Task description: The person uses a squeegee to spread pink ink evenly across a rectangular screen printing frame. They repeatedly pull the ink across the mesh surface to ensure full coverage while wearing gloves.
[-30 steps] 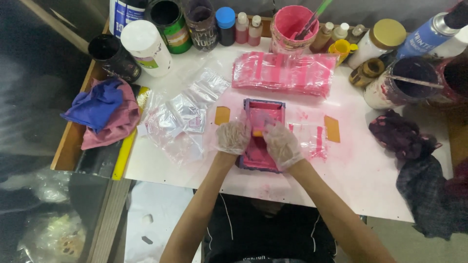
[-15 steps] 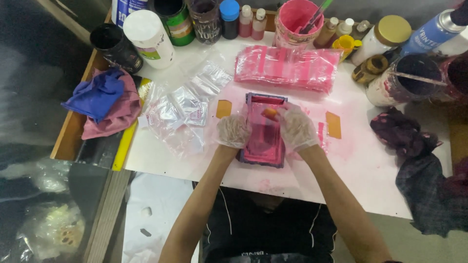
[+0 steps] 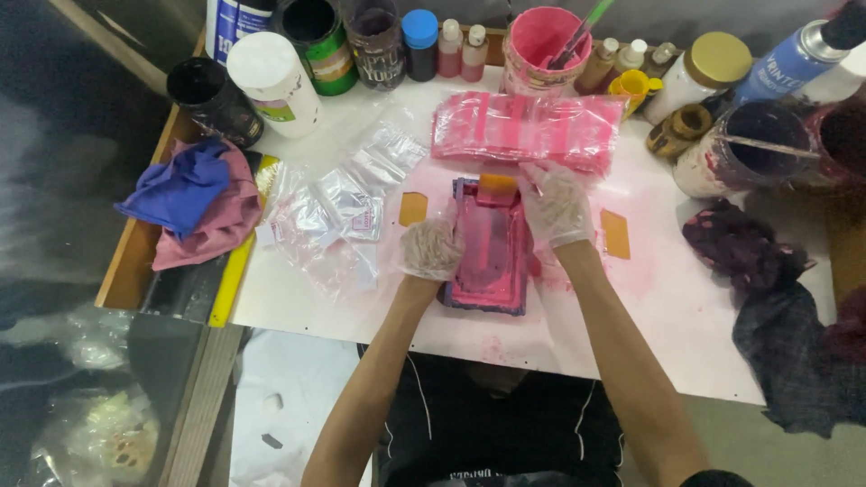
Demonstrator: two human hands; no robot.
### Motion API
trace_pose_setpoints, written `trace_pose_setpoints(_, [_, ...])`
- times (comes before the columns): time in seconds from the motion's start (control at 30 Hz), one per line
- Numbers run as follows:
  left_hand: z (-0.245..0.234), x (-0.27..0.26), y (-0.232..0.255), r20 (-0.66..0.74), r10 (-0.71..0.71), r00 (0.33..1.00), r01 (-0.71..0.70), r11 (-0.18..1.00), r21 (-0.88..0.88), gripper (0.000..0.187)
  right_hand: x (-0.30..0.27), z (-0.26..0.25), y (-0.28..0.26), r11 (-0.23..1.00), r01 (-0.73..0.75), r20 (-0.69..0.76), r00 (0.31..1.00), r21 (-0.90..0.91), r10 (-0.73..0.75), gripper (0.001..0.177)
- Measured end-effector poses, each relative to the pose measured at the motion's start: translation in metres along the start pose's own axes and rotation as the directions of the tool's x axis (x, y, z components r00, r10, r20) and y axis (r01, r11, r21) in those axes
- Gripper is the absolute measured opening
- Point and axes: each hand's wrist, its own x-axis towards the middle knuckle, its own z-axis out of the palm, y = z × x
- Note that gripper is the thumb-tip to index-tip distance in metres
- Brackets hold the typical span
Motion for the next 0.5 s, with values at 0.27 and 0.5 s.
trace_pose_setpoints(0.27, [0.051,-0.003,-0.014,-0.416,0.099,0.904,-0.092,0.995,0.038,0.023,-0.045,-0.089,-0.089,0.483,-0.103,-0.165,0.86,0.87,0.482,0.039])
trace_pose_setpoints(0.5, [0.04,-0.008,-0.011,-0.125,-0.086,0.988,0.09,0.996,0.026,0.033,-0.073,-0.073,-0.111,-0.017,0.003,0.005,0.871,1.0,0.491,0.068])
